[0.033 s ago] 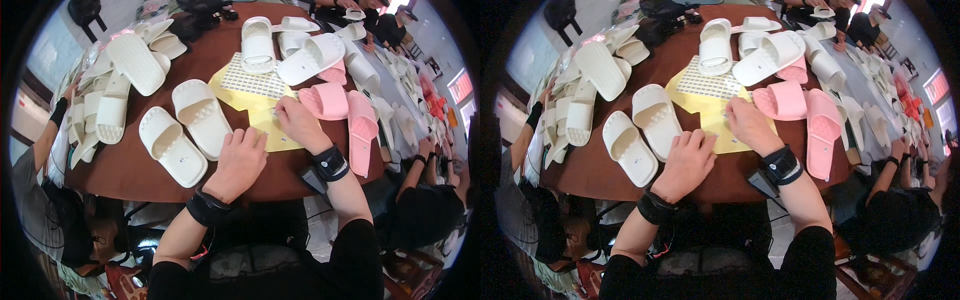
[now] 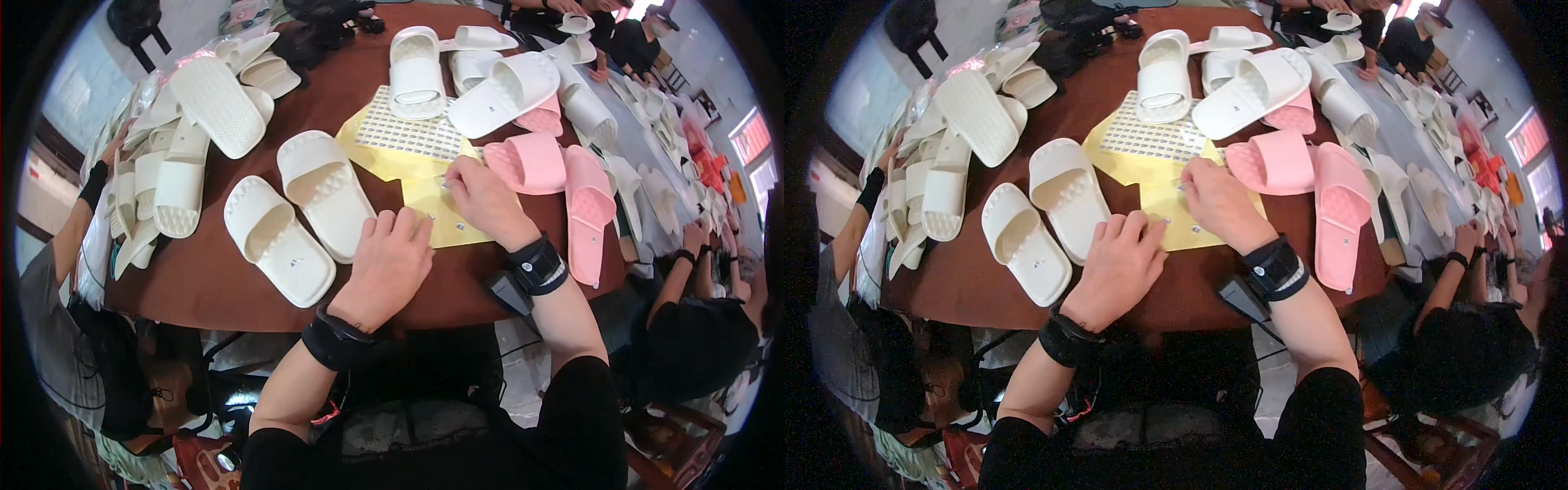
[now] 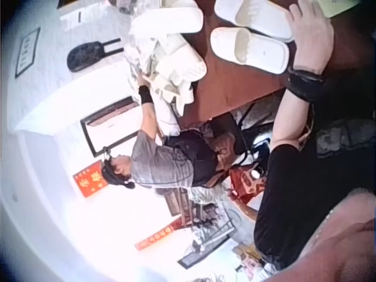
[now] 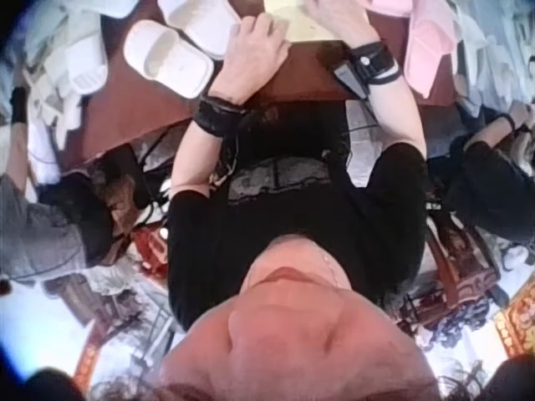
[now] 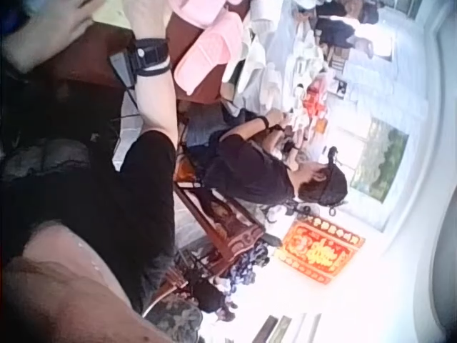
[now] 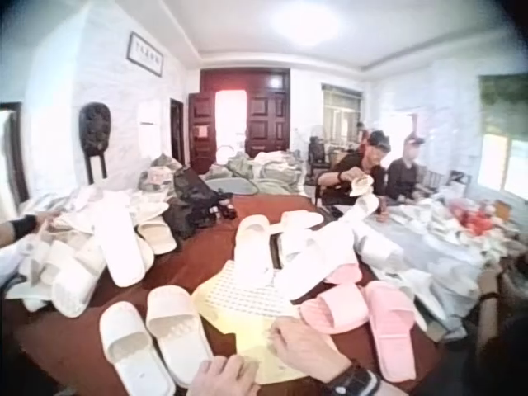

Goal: Applying size labels or brand stickers onto the insoles of plastic slippers.

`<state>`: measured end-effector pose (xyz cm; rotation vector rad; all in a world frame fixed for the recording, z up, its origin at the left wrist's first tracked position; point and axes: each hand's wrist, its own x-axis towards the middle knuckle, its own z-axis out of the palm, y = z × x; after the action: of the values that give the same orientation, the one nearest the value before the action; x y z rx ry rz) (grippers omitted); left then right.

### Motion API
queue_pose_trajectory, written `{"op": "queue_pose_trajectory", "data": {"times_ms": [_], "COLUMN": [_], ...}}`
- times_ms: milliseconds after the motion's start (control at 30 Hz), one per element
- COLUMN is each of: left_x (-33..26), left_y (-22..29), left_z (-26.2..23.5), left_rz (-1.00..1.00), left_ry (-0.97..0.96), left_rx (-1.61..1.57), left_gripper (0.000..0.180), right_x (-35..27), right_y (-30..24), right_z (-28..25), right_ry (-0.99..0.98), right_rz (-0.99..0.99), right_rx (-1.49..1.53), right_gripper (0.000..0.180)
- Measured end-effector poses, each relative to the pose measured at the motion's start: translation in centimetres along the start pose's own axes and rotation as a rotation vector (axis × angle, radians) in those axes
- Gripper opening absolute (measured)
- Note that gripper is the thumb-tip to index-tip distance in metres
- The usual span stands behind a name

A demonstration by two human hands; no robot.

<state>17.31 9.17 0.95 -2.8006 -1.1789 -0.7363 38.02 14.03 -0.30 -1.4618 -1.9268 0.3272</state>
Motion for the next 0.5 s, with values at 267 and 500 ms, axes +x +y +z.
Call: {"op": "queue_pose_trajectory", "data": {"times_ms": [267,500], "left_x": [0.25,0.08], "left_y": [0.1,0.26], "left_z": [-0.04,-0.47], "left_rz": [0.0,-0.017], "left_ry": [-0.034,-0.075], "left_rx": [-0.027,-0.022], "left_gripper": [0.036,0.035], "right_x": [0.05,0.06], "right_y": [-0.16,0.1], "right_z": [-0.17,-0.03], "right_ry": [-0.011,0.009], "right_rz": [-0.001,-0.036], "right_rx": [0.04,0.052], "right_gripper": [0.009,0.009]}}
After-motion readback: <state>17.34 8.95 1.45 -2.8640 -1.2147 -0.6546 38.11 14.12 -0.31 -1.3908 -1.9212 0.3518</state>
